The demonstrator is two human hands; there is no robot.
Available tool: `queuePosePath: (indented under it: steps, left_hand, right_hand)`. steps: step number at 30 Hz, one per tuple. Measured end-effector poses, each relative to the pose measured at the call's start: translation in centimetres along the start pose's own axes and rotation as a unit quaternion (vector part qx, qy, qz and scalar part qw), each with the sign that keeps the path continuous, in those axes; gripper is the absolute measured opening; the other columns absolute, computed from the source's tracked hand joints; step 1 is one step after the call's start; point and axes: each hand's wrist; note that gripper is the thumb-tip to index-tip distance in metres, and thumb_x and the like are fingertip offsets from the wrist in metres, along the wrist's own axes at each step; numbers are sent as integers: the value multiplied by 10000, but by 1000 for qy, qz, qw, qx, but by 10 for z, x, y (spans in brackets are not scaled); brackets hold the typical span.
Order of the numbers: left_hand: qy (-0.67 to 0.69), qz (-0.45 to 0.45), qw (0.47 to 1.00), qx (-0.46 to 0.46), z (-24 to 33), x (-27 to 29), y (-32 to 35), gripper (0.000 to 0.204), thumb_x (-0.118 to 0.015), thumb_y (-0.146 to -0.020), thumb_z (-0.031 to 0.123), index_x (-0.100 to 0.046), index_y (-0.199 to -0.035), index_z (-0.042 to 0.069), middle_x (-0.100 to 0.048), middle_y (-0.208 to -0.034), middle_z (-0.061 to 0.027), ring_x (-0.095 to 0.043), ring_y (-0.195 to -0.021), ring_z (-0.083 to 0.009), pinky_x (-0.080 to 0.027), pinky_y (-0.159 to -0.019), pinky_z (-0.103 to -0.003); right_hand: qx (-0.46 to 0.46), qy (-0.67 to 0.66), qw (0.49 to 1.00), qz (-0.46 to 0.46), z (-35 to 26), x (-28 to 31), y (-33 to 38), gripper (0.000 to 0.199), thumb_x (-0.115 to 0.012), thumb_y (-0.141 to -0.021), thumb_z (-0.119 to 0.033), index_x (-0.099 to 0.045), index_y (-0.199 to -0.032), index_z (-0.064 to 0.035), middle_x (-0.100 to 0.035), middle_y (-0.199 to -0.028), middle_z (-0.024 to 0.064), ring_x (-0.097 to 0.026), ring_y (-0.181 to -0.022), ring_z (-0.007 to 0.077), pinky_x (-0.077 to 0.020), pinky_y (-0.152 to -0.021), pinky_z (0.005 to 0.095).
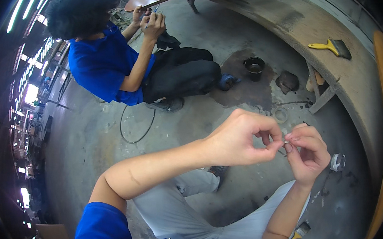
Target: The person sits on the floor and handles a roll of white tape, tearing off a small piece and manipulating it with their fingers. A coworker in the background is seen wiping a wooden table.
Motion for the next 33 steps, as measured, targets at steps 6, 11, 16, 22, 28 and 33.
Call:
queuePosePath:
  steps: [6,11,16,22,28,33]
  left_hand:
    - [-22,39,999,-30,-1,-2,6,131,-772,-849,146,-745,-898,28,-757,-835,-116,-748,-735,-239,-595,-678,-333]
    - [-20,37,999,-8,-5,5,13,137,-739,-878,151,-747,-897,15,-754,-830,-132,-751,-727,-250,-601,-667,-341]
    - [-13,38,999,-13,-8,10,15,127,-727,-886,131,-740,-904,6,-749,-825,-139,-751,-723,-255,-604,-666,-346]
    - [-23,42,999,-24,-7,16,15,113,-740,-864,124,-728,-893,15,-743,-809,-124,-752,-737,-242,-598,-680,-351]
    - [-24,47,998,-39,-7,14,13,109,-759,-832,120,-707,-855,28,-743,-805,-99,-747,-730,-239,-596,-677,-352]
    - [-23,60,997,-48,-9,16,11,118,-777,-821,118,-702,-855,34,-743,-805,-89,-744,-731,-239,-595,-672,-353]
  right_hand:
    - [-5,4,1000,-14,-2,-2,-1,316,-735,-805,177,-686,-1059,-4,-697,-1015,162,-624,-860,219,-482,-739,344]
    - [-9,16,1000,-24,-3,-9,-2,315,-736,-811,183,-692,-1061,-3,-700,-1016,164,-626,-858,223,-481,-737,344]
    - [12,27,999,-41,-3,-17,-7,318,-734,-808,190,-695,-1060,0,-705,-1015,171,-634,-853,228,-490,-738,350]
    - [13,39,998,-47,-5,-20,-10,317,-729,-806,186,-693,-1064,6,-699,-1018,184,-635,-863,236,-499,-759,363]
    - [0,45,999,-28,-6,-17,-7,258,-752,-836,97,-690,-1077,24,-688,-1028,186,-623,-902,253,-501,-808,389]
    - [-29,59,997,-27,-7,-7,-8,264,-789,-891,-95,-699,-1100,40,-688,-1004,178,-621,-907,258,-487,-828,420]
Point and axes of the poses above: each hand's wrist, its own y-axis away from the middle knuckle, its own x-axis out of the back of the hand, z = x × y
